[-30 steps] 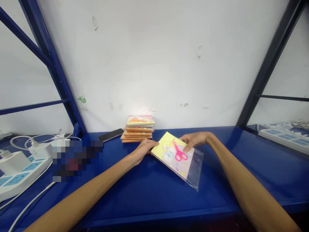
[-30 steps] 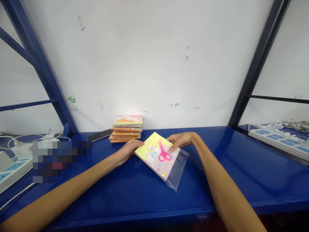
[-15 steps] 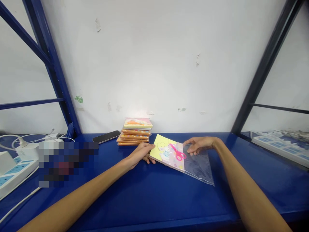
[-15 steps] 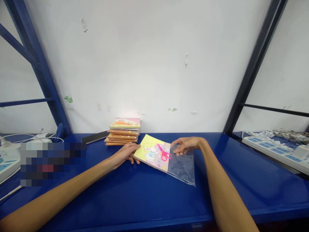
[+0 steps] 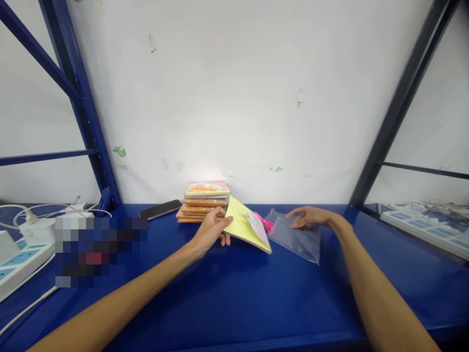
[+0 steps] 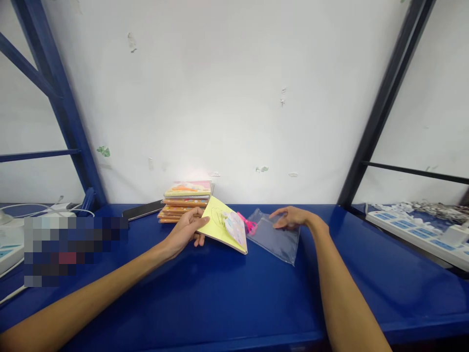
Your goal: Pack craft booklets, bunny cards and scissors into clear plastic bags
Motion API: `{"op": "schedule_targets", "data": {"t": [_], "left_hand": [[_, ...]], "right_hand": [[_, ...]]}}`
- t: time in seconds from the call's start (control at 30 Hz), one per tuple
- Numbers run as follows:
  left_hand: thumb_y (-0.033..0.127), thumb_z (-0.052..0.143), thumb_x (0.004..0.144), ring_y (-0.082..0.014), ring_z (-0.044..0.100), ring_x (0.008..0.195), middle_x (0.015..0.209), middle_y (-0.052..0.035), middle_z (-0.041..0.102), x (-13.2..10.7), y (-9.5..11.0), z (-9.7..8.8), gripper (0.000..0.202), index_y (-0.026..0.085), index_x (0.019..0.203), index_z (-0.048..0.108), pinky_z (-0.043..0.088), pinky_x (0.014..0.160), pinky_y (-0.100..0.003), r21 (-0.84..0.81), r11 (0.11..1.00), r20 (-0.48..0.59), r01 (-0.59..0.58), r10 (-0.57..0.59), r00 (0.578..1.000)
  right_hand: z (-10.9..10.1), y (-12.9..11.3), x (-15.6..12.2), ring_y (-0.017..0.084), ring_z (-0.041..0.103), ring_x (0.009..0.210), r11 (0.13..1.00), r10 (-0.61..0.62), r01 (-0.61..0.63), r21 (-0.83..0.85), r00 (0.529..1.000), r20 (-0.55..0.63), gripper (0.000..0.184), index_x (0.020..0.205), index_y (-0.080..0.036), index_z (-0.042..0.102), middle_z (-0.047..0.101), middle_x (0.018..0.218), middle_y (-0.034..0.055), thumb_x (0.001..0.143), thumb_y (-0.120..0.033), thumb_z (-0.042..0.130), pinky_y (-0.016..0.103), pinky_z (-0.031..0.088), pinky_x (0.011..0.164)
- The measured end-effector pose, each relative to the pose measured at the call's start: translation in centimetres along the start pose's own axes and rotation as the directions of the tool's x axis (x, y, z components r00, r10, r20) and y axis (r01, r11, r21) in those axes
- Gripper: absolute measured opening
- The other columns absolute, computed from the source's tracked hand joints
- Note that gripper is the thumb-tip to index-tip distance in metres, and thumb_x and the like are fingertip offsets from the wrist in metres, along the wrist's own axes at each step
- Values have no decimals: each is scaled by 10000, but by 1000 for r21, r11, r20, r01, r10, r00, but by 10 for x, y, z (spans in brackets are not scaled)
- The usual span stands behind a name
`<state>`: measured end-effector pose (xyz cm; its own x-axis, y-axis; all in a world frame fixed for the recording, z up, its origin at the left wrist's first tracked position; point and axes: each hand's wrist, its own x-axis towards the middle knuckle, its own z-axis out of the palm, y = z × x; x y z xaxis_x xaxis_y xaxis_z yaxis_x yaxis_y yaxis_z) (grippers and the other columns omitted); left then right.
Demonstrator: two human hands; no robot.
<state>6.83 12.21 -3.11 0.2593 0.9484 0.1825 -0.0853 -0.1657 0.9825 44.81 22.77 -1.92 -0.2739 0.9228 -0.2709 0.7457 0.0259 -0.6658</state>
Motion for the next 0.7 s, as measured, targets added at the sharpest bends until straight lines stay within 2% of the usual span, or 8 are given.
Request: {"op": "schedule_targets", "data": {"t": [0.13, 0.23, 0.3, 0.37, 0.43, 0.53, 0.6, 0.7], "left_hand": [[514, 790, 774, -103, 597, 397, 609, 41, 647, -4, -8, 4, 474, 223, 857, 425, 383, 354, -161, -47, 998, 32, 42, -40, 999], [495, 785, 794, -94, 598, 409, 610, 25, 656, -6, -14, 8, 446, 207, 878, 455, 374, 369, -153, -87, 992, 52, 88, -83, 995], [491, 791, 796, -88, 608, 428, 623, 17, 664, -7, -15, 9, 446, 198, 892, 469, 357, 379, -143, -114, 988, 64, 109, -102, 993], [494, 812, 782, -90, 635, 458, 669, 5, 685, -8, -15, 10, 470, 196, 893, 465, 332, 382, -136, -138, 983, 79, 126, -115, 990], [499, 832, 769, -93, 664, 499, 751, -14, 714, -8, -15, 11, 500, 198, 893, 452, 322, 388, -132, -162, 977, 98, 141, -127, 987], [495, 831, 787, -102, 693, 557, 839, -25, 727, -10, -13, 13, 501, 201, 932, 452, 346, 407, -134, -202, 966, 126, 163, -140, 982], [466, 811, 825, -111, 708, 585, 864, -32, 730, -10, -12, 15, 461, 200, 973, 466, 370, 417, -139, -226, 956, 142, 185, -156, 978], [374, 764, 893, -134, 738, 624, 895, -65, 742, -10, -13, 16, 354, 177, 1032, 505, 401, 420, -146, -247, 937, 171, 248, -210, 963]], "right_hand": [[-10, -5, -3, 374, 609, 1153, 993, -53, 23, -116, 965, -257, 686, 1179, -182, 749, 713, 1229, 168, 623, -560, 887, 454, 461, 975], [-4, -23, -5, 377, 590, 1161, 985, -120, 69, -156, 929, -349, 640, 1148, -175, 745, 697, 1261, 184, 777, -695, 714, 472, 439, 981], [6, -36, -6, 319, 637, 1034, 982, -162, 123, -144, 938, -305, 641, 1093, -177, 761, 735, 1160, 167, 840, -746, 610, 420, 477, 893], [17, -49, -9, 246, 644, 834, 981, -180, 162, -107, 965, -190, 680, 968, -163, 787, 761, 984, 152, 865, -788, 538, 361, 490, 755], [26, -60, -12, 181, 575, 652, 983, -174, 172, -59, 984, -39, 741, 849, -149, 796, 749, 835, 141, 868, -824, 490, 323, 449, 619], [31, -69, -19, 130, 481, 547, 983, -184, 182, 23, 971, 151, 733, 798, -150, 793, 723, 746, 121, 855, -827, 518, 289, 340, 510], [31, -72, -23, 111, 426, 522, 972, -230, 216, 90, 954, 193, 656, 701, -161, 743, 665, 640, 80, 835, -788, 604, 277, 292, 494], [30, -76, -25, 92, 342, 506, 935, -320, 292, 201, 939, 126, 586, 572, -185, 607, 523, 527, 4, 831, -705, 686, 269, 273, 491]]}}
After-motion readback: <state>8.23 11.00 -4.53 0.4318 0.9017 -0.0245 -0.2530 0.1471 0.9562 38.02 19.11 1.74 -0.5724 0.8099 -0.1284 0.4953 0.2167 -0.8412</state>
